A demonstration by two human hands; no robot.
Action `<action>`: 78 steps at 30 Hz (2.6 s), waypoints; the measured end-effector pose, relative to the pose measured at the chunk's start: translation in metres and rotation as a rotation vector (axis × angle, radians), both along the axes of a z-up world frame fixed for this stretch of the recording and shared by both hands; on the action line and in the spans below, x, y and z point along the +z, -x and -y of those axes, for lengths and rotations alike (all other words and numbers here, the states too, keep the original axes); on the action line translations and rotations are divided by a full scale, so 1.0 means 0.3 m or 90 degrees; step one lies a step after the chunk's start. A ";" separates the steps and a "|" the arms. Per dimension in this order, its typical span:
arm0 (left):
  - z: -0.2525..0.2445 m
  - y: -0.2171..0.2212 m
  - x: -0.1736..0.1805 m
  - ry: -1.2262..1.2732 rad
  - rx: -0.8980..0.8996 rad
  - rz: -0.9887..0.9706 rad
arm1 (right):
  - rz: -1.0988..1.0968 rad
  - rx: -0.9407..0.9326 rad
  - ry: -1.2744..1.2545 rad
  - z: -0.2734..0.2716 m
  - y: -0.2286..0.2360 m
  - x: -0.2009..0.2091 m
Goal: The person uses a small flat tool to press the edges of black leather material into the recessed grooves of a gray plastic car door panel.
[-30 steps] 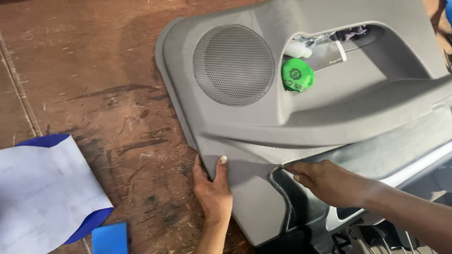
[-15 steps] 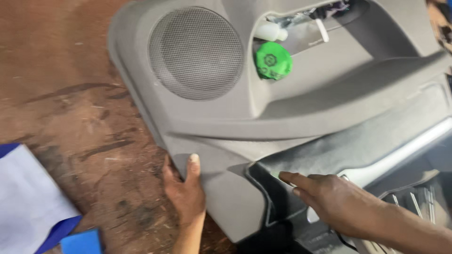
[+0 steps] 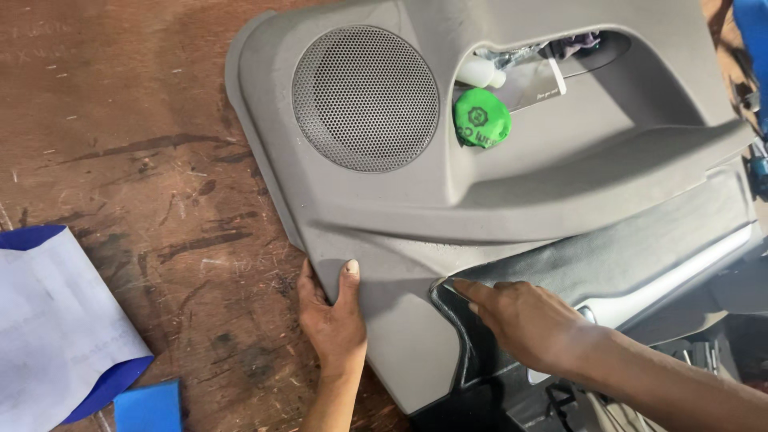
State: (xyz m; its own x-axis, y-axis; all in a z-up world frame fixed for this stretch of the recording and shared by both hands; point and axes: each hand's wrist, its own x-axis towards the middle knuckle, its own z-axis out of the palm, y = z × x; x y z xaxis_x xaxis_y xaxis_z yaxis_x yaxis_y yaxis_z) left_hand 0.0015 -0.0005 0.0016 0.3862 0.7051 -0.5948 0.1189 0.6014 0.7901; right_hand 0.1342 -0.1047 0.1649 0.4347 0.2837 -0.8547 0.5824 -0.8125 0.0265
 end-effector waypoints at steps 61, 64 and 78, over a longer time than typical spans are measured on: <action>-0.020 0.032 -0.017 0.009 -0.084 -0.033 | -0.122 -0.734 -0.160 0.050 0.078 -0.208; -0.016 0.023 -0.021 -0.043 -0.060 -0.029 | -0.170 -0.763 -0.180 0.054 0.072 -0.146; -0.011 0.008 -0.011 -0.016 -0.017 -0.027 | -0.058 -0.533 -0.202 0.338 0.005 -0.049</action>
State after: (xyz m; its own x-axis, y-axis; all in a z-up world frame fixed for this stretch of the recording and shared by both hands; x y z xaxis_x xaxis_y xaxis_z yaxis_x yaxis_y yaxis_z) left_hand -0.0009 0.0029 -0.0017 0.3802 0.7091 -0.5937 0.1689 0.5779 0.7984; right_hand 0.1327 -0.2060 0.1503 0.5392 0.1335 -0.8315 -0.2153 -0.9327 -0.2893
